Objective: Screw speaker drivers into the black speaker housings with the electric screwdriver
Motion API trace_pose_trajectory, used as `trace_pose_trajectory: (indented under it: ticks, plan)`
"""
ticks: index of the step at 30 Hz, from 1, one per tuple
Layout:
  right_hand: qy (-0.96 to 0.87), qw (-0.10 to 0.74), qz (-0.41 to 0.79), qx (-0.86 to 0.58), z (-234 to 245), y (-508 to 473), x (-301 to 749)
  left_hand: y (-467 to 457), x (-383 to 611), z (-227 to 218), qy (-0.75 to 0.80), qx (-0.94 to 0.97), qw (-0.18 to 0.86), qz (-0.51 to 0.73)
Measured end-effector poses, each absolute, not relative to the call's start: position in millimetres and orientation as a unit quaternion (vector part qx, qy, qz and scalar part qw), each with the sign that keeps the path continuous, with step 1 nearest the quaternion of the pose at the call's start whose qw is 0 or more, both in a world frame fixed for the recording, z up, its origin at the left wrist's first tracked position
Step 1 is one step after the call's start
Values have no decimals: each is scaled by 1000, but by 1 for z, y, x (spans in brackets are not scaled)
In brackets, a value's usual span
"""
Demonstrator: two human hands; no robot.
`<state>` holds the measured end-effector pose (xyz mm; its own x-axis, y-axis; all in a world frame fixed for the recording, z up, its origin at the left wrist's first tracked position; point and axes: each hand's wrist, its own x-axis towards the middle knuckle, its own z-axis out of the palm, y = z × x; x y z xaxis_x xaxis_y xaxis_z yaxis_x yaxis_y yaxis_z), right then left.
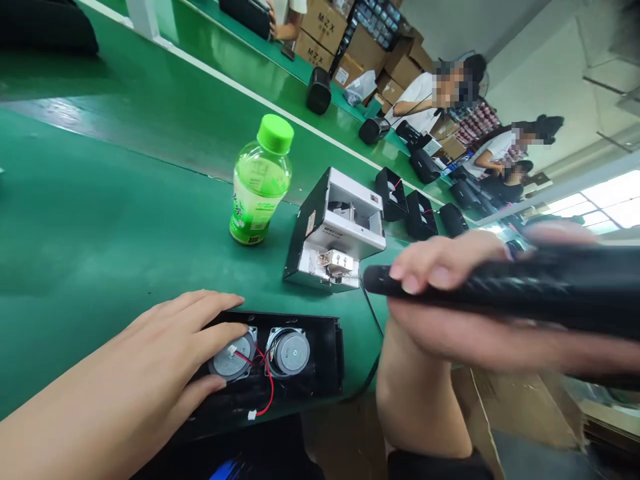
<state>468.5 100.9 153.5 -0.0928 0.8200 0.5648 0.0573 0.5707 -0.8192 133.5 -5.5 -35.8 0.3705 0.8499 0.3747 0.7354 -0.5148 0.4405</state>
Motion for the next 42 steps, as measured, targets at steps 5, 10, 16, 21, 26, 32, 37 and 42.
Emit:
trace_pose_trajectory:
  ticks: [5, 10, 16, 21, 26, 32, 37, 42]
  plan:
    - [-612, 631, 370, -300, 137, 136, 434, -6, 127, -43, 492, 822, 130, 255]
    - [-580, 682, 336, -292, 118, 145, 439, -5, 127, -42, 481, 822, 130, 275]
    - [-593, 623, 383, -337, 124, 118, 451, -5, 130, -33, 473, 826, 133, 278]
    - [-605, 591, 468, -255, 133, 90, 447, -4, 134, -25, 483, 821, 130, 275]
    - [-628, 495, 514, -310, 116, 90, 407, -7, 134, -20, 490, 816, 157, 263]
    - [-567, 507, 601, -247, 99, 97, 383, -3, 137, -21, 475, 811, 166, 297]
    - [-581, 472, 600, -281, 101, 95, 383, -4, 133, -25, 477, 819, 146, 283]
    - [-625, 406, 554, -371, 84, 94, 375, -3, 134, -27, 475, 825, 135, 277]
